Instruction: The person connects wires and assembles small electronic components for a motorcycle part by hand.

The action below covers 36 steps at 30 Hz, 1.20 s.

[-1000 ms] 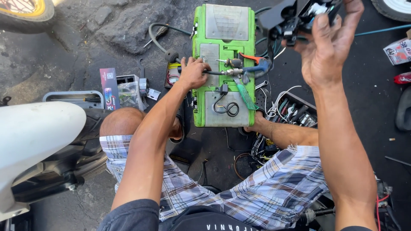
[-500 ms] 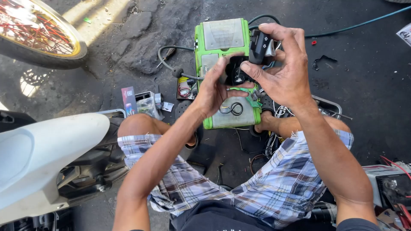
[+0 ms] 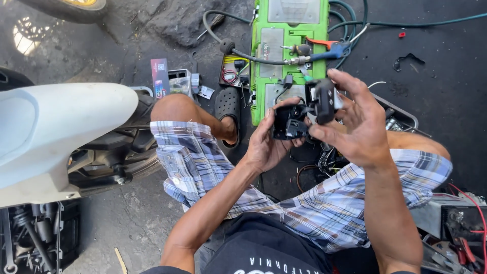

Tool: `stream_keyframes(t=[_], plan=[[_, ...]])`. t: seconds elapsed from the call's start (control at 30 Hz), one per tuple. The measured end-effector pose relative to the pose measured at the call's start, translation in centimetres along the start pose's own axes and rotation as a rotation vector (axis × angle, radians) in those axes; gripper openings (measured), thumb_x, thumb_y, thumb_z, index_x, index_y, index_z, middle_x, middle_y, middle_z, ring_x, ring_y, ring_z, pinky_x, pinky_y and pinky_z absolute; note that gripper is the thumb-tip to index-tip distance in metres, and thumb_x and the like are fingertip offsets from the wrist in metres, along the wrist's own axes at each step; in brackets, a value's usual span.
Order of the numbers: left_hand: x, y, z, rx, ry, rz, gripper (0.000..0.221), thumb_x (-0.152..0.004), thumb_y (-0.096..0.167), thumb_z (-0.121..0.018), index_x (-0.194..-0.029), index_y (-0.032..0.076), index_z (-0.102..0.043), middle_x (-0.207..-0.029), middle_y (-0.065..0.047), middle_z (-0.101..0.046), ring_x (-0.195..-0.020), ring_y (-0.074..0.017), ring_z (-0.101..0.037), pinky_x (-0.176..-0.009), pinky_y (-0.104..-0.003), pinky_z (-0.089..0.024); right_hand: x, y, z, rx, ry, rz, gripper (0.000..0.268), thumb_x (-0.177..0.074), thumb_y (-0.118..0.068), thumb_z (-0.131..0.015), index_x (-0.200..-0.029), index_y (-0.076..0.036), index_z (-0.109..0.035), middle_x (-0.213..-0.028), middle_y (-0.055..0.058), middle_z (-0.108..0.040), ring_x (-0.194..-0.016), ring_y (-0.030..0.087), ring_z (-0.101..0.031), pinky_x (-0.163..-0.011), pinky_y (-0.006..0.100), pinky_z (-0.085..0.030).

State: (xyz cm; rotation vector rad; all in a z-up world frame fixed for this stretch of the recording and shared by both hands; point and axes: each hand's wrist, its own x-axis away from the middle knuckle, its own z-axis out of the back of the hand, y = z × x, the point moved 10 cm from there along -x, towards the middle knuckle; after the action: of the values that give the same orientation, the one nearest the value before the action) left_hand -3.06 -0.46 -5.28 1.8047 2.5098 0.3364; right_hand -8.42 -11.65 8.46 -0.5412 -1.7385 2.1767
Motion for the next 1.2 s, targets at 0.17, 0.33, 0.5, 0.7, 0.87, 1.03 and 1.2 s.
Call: stream_keyframes(t=[0.17,0.33,0.5,0.7,0.87,1.03,1.2], plan=[[0.8,3.9,-0.6,-0.016,0.038,-0.06,0.054,-0.118,0.047,-0.055,-0.159,0.013,-0.054,-0.139,-0.028,-0.063,-0.101,-0.0355,-0.073,-0.085,-0.037,-0.065,2.0,1.0,2.3,-0.084,0.072,0.055,0.067,-0.097,0.009,-0.076,-0.159,-0.004,-0.052,-0.136,0.012,-0.069,-0.133,0.026,-0.073,-0.125,0.036,-0.065],[-2.2,15.2,-2.6,0.006,0.125,-0.274,0.049,-0.114,0.041,-0.063,-0.157,0.016,-0.057,-0.154,-0.026,-0.059,-0.12,-0.0454,-0.071,-0.098,-0.046,-0.066,1.2,6.3,9.0,0.025,0.529,-0.083,0.019,-0.12,-0.012,-0.076,-0.108,0.002,-0.07,-0.081,0.013,-0.063,-0.06,0.018,-0.059,-0.054,0.031,-0.046],[-8.0,24.1,-0.4,-0.02,0.256,-0.471,0.043,-0.096,0.019,-0.082,-0.128,0.0,-0.061,-0.134,-0.034,-0.064,-0.12,-0.0483,-0.072,-0.102,-0.053,-0.071,-4.2,12.9,5.7,0.487,0.353,-0.131,0.02,-0.113,0.007,-0.083,-0.098,-0.007,-0.082,-0.093,0.005,-0.078,-0.087,0.013,-0.071,-0.086,0.034,-0.062],[-9.1,25.1,6.8,0.016,0.439,-0.544,0.051,-0.086,0.029,-0.085,-0.123,-0.002,-0.067,-0.108,-0.026,-0.074,-0.1,-0.0461,-0.081,-0.095,-0.051,-0.071,-9.6,26.8,-2.5,0.816,-0.038,-0.263,0.016,-0.105,-0.023,-0.079,-0.114,-0.014,-0.088,-0.107,0.003,-0.086,-0.087,0.02,-0.075,-0.089,0.044,-0.059],[-9.4,26.6,6.9,-0.159,0.292,-0.582,0.048,-0.104,0.041,-0.076,-0.136,0.005,-0.07,-0.129,-0.025,-0.076,-0.121,-0.0434,-0.077,-0.095,-0.046,-0.069,-12.5,33.5,-6.4,1.283,-0.213,-0.104,0.012,-0.1,-0.032,-0.084,-0.11,-0.029,-0.09,-0.09,-0.002,-0.082,-0.082,0.027,-0.073,-0.067,0.048,-0.058],[-9.8,26.9,4.7,-0.183,0.185,-0.61,0.021,-0.106,0.033,-0.07,-0.108,0.012,-0.071,-0.11,-0.01,-0.078,-0.104,-0.0306,-0.075,-0.087,-0.044,-0.062,-12.6,33.9,-7.4,1.401,-0.261,-0.014,0.009,-0.1,-0.035,-0.086,-0.104,-0.028,-0.09,-0.088,-0.003,-0.081,-0.081,0.023,-0.073,-0.066,0.045,-0.056],[-9.8,27.4,4.6,-0.171,0.212,-0.597,0.016,-0.101,0.028,-0.069,-0.095,0.014,-0.068,-0.097,-0.005,-0.076,-0.094,-0.0266,-0.074,-0.08,-0.041,-0.059,-13.2,33.0,-5.9,1.326,-0.305,-0.096,0.013,-0.102,-0.032,-0.079,-0.101,-0.018,-0.081,-0.093,0.005,-0.079,-0.088,0.034,-0.069,-0.067,0.052,-0.053]])
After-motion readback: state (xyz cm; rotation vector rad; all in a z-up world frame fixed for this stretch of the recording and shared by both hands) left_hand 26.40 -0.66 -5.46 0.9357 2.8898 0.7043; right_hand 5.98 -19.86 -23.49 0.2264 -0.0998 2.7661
